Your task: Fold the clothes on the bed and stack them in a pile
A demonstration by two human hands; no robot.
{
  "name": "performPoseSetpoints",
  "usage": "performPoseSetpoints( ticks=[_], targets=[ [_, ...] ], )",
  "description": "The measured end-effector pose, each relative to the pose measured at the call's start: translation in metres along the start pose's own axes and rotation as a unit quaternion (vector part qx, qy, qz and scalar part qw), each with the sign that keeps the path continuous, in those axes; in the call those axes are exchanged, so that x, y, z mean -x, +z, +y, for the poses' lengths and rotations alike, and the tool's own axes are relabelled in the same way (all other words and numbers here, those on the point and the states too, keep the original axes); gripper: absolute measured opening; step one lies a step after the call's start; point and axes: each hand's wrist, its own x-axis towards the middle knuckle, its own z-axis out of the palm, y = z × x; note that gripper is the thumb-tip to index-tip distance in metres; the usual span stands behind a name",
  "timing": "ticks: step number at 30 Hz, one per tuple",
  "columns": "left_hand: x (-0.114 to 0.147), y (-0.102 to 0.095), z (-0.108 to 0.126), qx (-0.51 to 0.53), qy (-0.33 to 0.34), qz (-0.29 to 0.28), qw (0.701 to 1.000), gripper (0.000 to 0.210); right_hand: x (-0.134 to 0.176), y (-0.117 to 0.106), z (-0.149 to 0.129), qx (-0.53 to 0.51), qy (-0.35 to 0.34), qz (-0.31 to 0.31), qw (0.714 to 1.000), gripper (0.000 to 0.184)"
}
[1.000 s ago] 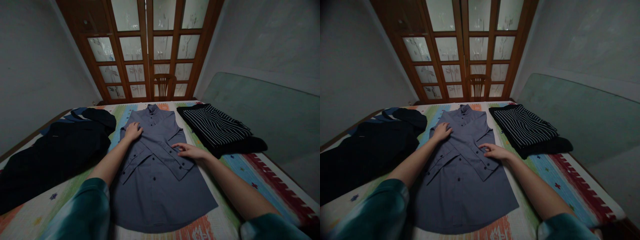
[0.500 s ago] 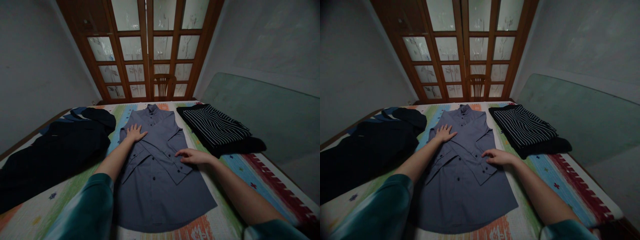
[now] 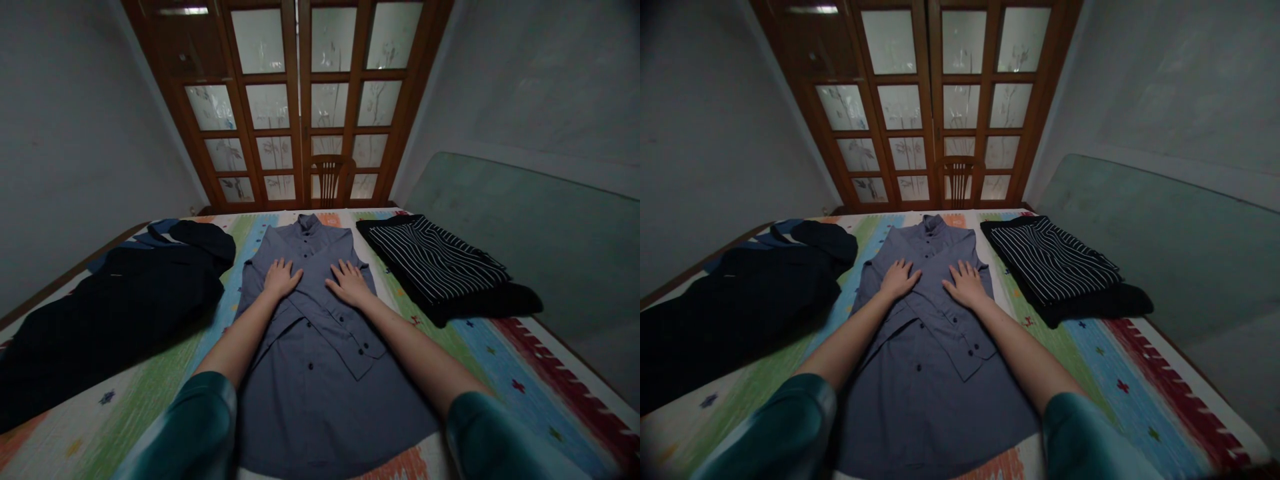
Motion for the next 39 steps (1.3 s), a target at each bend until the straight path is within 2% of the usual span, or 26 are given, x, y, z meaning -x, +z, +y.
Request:
performPoseSetpoints(
  ticks=[4,10,13,17,21,23,26,29,32,34,39],
  targets=[
    [-0.001,-0.001,-0.014,-0.022,0.006,0.018,1.0,0.058,-0.005,0.01,0.006,0.028,0.016,-0.046,0.998,0.072],
    [0.003,-0.003,-0.022,-0.041,-0.032,-0.056,0.997,0.075,-0.001,0.005,0.005,0.04,0.017,-0.06,0.997,0.072],
    [0.018,-0.001,-0.016,-0.043,-0.041,-0.065,0.996,0.076,0.014,0.004,0.002,0.043,0.011,-0.067,0.997,0.072],
    [0.053,-0.002,-0.004,-0.053,-0.04,-0.081,0.995,0.078,0.049,0.004,0.0,0.059,0.01,-0.082,0.995,0.073],
    [0.076,-0.011,0.005,-0.064,-0.028,-0.109,0.992,0.084,0.065,-0.013,-0.002,0.083,0.002,-0.114,0.99,0.074],
    [0.073,-0.019,0.008,-0.07,-0.01,-0.103,0.992,0.083,0.054,-0.026,-0.005,0.084,-0.019,-0.114,0.99,0.069],
    [0.049,-0.03,0.015,-0.077,0.024,-0.034,0.996,0.071,0.018,-0.041,-0.012,0.068,-0.034,-0.053,0.996,0.058],
    [0.018,-0.029,0.02,-0.069,0.051,0.017,0.996,0.067,-0.02,-0.036,-0.016,0.056,-0.017,-0.009,0.998,0.058],
    [-0.001,-0.016,0.018,-0.052,0.053,-0.017,0.997,0.07,-0.039,-0.019,-0.013,0.046,0.006,-0.039,0.998,0.065],
    [-0.003,-0.006,0.015,-0.039,0.04,-0.049,0.997,0.072,-0.04,-0.008,-0.009,0.038,0.024,-0.067,0.997,0.067],
    [0.024,0.003,0.016,-0.045,0.025,-0.062,0.997,0.074,-0.015,0.002,-0.008,0.036,0.032,-0.08,0.996,0.07]
  ],
)
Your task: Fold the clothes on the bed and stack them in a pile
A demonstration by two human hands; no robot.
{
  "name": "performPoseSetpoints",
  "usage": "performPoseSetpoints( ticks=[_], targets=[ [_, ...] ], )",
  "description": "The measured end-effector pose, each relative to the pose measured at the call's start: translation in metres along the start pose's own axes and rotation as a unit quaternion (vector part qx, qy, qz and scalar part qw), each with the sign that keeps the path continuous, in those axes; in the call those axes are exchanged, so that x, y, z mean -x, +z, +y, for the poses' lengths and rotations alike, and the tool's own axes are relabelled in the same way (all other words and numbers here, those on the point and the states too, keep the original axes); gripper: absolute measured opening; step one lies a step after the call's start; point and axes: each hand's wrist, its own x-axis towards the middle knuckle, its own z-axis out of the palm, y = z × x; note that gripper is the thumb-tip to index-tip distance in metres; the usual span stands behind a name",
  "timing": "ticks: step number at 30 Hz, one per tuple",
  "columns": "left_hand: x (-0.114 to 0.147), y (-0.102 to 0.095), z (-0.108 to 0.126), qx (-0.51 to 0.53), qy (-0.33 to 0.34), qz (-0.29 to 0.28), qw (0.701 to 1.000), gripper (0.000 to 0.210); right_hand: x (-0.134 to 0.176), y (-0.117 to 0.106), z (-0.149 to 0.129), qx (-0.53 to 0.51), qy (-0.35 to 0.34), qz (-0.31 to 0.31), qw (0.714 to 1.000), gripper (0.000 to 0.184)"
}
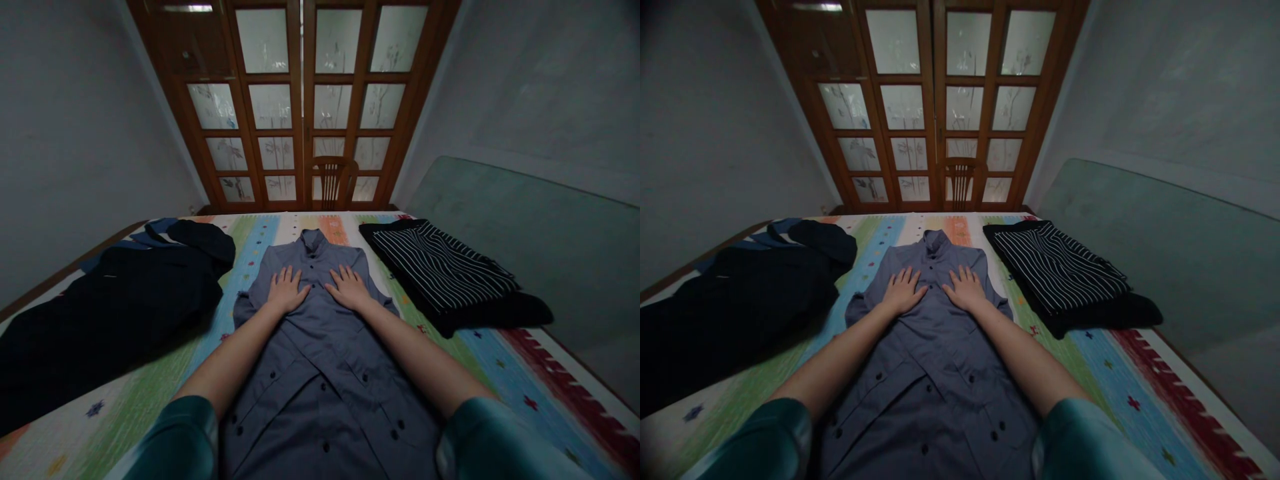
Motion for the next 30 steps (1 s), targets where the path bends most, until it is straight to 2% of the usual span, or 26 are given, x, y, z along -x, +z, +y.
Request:
performPoseSetpoints(
  ticks=[6,9,12,15,17,20,24,27,30],
  targets=[
    [0.056,0.0,0.018,-0.029,0.007,-0.021,0.999,0.077,0.058,0.009,-0.009,0.015,-0.023,-0.006,1.0,0.072],
    [0.062,-0.013,0.018,-0.033,0.036,-0.033,0.998,0.075,0.066,-0.003,-0.006,0.021,-0.054,-0.014,0.998,0.069],
    [0.035,-0.036,0.01,-0.017,0.044,0.021,0.999,0.053,0.04,-0.026,0.002,-0.005,-0.066,0.025,0.998,0.053],
    [-0.014,-0.05,-0.003,0.027,0.0,0.098,0.995,0.042,-0.007,-0.042,0.01,-0.052,-0.065,0.09,0.992,0.043],
    [-0.045,-0.05,-0.011,0.055,-0.013,0.093,0.994,0.042,-0.036,-0.043,0.012,-0.076,-0.05,0.098,0.991,0.041],
    [-0.075,-0.039,-0.016,0.09,-0.027,0.032,0.995,0.05,-0.065,-0.035,0.011,-0.081,-0.023,0.063,0.995,0.042],
    [-0.088,-0.027,-0.019,0.154,-0.07,0.005,0.986,0.045,-0.079,-0.023,0.01,-0.072,0.001,0.069,0.995,0.051],
    [-0.091,-0.027,-0.024,0.224,-0.103,-0.003,0.969,0.028,-0.084,-0.021,0.015,-0.13,0.027,0.044,0.99,0.038],
    [-0.093,-0.03,-0.03,0.325,-0.081,0.037,0.942,0.015,-0.088,-0.026,0.021,-0.186,0.007,0.046,0.981,0.028]
  ],
)
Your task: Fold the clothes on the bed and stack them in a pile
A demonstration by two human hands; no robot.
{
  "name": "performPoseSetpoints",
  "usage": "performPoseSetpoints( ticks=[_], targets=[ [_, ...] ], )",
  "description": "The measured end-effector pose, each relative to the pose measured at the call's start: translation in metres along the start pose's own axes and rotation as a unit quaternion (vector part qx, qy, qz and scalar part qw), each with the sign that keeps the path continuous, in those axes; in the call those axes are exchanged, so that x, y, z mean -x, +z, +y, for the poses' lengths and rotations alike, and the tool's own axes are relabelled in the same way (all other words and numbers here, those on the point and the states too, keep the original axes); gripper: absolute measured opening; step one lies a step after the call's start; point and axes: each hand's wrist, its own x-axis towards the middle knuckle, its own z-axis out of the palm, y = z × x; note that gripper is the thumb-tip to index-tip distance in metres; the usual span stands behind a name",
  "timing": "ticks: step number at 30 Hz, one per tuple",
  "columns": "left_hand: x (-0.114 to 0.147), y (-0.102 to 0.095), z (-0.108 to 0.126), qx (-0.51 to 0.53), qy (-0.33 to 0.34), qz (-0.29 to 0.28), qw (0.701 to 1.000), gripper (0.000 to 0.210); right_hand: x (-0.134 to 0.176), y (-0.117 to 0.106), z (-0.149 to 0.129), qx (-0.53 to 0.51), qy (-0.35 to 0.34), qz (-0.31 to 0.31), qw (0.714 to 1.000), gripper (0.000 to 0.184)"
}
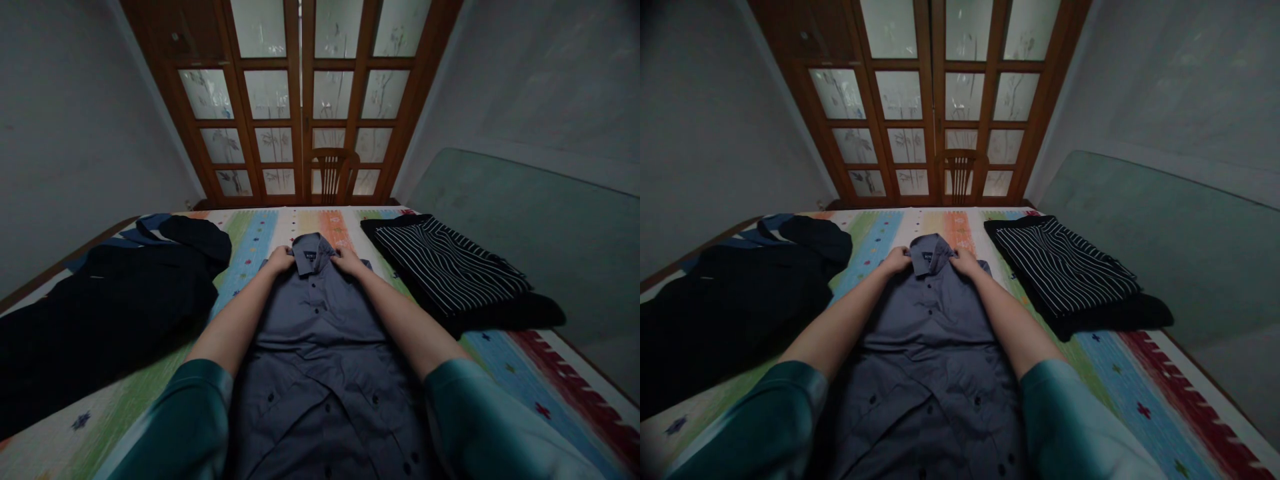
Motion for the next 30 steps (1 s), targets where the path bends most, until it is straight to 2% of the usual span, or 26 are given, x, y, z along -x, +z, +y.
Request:
performPoseSetpoints(
  ticks=[3,6,8,10,14,16,20,23,25,27,30],
  targets=[
    [0.002,-0.005,-0.001,0.034,0.084,0.037,0.995,0.013,0.0,-0.008,0.001,0.011,-0.043,0.062,0.997,0.028],
    [0.014,-0.01,-0.004,-0.063,0.17,0.071,0.981,0.016,0.007,-0.016,0.003,0.091,-0.074,0.138,0.983,0.029],
    [0.025,-0.012,-0.007,-0.133,0.208,0.086,0.965,0.021,0.015,-0.02,0.006,0.141,-0.102,0.154,0.973,0.029],
    [0.035,-0.014,-0.012,-0.18,0.227,0.079,0.954,0.024,0.024,-0.023,0.009,0.172,-0.129,0.139,0.967,0.029],
    [0.046,-0.014,-0.017,-0.211,0.21,0.049,0.953,0.029,0.037,-0.023,0.01,0.176,-0.149,0.087,0.969,0.03],
    [0.048,-0.013,-0.015,-0.204,0.198,0.06,0.957,0.038,0.039,-0.022,0.007,0.159,-0.144,0.078,0.974,0.035],
    [0.052,-0.01,-0.004,-0.161,0.19,0.139,0.958,0.05,0.042,-0.02,0.002,0.107,-0.117,0.118,0.98,0.045],
    [0.058,-0.007,0.004,-0.103,0.176,0.165,0.965,0.048,0.045,-0.016,0.002,0.059,-0.084,0.157,0.982,0.051],
    [0.062,-0.003,0.008,-0.055,0.161,0.148,0.974,0.047,0.048,-0.013,0.003,0.025,-0.074,0.172,0.982,0.05],
    [0.064,0.001,0.011,-0.014,0.14,0.118,0.983,0.052,0.05,-0.009,0.003,-0.024,-0.079,0.158,0.984,0.048],
    [0.062,0.006,0.016,0.001,0.102,0.095,0.99,0.075,0.055,-0.002,-0.001,-0.084,-0.068,0.108,0.988,0.057]
  ],
)
